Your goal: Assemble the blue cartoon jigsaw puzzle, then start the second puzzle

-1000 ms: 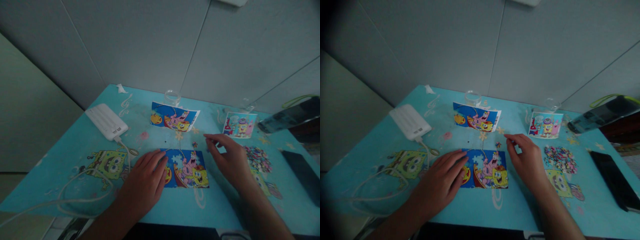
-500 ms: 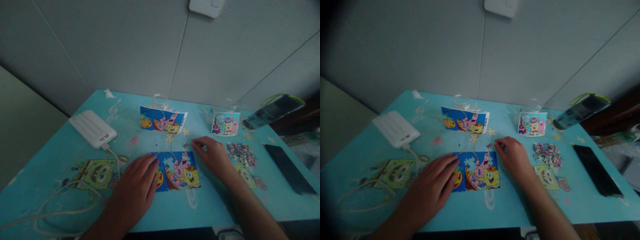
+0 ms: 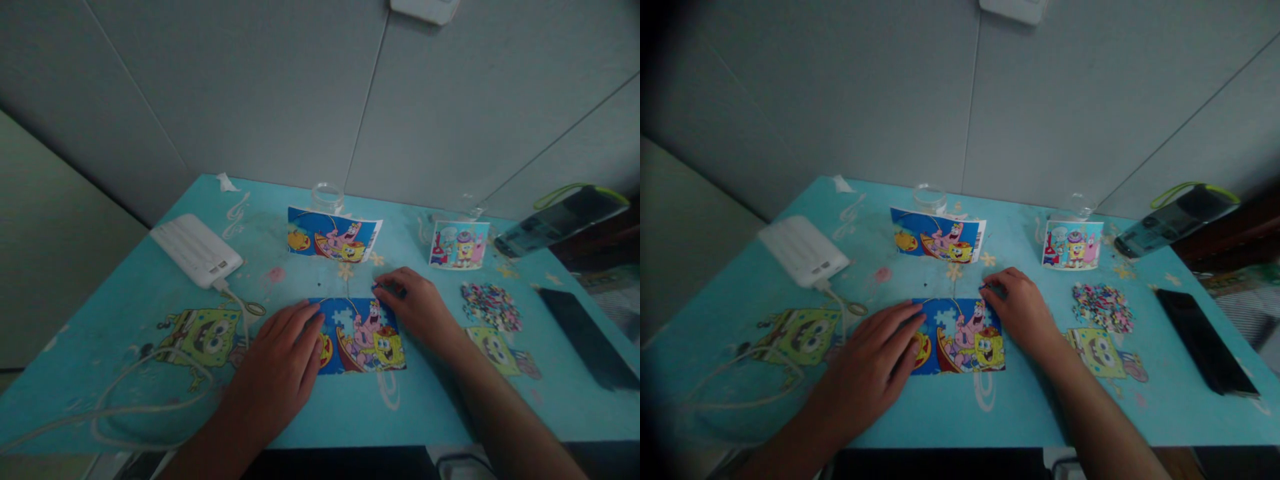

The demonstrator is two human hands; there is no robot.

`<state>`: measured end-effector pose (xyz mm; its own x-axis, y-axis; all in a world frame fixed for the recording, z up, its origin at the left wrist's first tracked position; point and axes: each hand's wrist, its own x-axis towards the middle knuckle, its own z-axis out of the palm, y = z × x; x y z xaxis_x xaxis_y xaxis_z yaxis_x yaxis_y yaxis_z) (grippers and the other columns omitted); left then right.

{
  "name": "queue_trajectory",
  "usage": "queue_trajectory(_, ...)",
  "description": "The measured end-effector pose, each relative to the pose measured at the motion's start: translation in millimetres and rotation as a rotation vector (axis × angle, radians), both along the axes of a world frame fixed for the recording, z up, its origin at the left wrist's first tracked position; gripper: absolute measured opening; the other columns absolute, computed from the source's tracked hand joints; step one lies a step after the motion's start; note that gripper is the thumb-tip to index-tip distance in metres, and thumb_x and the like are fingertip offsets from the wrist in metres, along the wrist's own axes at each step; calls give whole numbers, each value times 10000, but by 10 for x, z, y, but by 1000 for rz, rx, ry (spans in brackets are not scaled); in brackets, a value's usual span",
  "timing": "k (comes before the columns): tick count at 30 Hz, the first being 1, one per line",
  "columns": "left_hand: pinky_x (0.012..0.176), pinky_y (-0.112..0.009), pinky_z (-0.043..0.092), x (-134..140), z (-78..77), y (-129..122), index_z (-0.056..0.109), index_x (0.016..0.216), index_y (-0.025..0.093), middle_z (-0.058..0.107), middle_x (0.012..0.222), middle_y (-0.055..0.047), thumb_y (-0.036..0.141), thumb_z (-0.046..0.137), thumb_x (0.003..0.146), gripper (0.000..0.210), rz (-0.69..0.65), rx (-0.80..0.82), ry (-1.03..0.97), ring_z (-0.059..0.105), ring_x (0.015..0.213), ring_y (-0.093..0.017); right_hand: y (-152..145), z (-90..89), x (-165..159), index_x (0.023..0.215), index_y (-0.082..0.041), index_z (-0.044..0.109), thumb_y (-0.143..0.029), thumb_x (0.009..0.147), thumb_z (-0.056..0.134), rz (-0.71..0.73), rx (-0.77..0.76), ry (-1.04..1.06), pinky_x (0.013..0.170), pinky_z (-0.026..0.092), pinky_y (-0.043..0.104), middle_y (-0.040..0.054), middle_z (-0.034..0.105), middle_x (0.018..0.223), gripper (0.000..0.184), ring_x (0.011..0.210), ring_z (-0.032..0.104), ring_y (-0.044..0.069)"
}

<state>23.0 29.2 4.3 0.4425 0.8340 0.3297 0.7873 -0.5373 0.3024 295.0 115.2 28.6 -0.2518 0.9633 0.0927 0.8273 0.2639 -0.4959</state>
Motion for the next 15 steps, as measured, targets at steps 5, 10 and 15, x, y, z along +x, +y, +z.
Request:
queue_trajectory(5, 1100, -519, 473, 0, -7, 1, 565, 1352, 119, 560, 1403, -145, 179, 494, 985, 379, 1, -6, 9, 502, 1323, -287, 21, 19, -7, 1003, -195, 739, -307, 875, 697, -36, -29, 35, 715, 508, 329, 70, 714, 934, 176, 778, 651, 192)
queue_trajectory(10, 1102, -518, 472, 3, -12, -7, 560, 1357, 112, 562, 1397, -142, 175, 497, 982, 385, 2, -8, 7, 506, 1316, -285, -34, 138, -51, 926, -194, 741, -330, 901, 667, -70, -121, 230, 658, 496, 303, 42, 727, 820, 157, 710, 640, 176)
queue_trajectory(15, 1084, -507, 489, 4, 3, -6, 568, 1342, 108, 573, 1377, -146, 179, 498, 986, 370, 1, 11, -13, 522, 1293, -282, -211, 243, -212, 940, -223, 771, -372, 894, 696, 68, -391, 436, 646, 527, 262, 7, 759, 836, 173, 705, 668, 150)
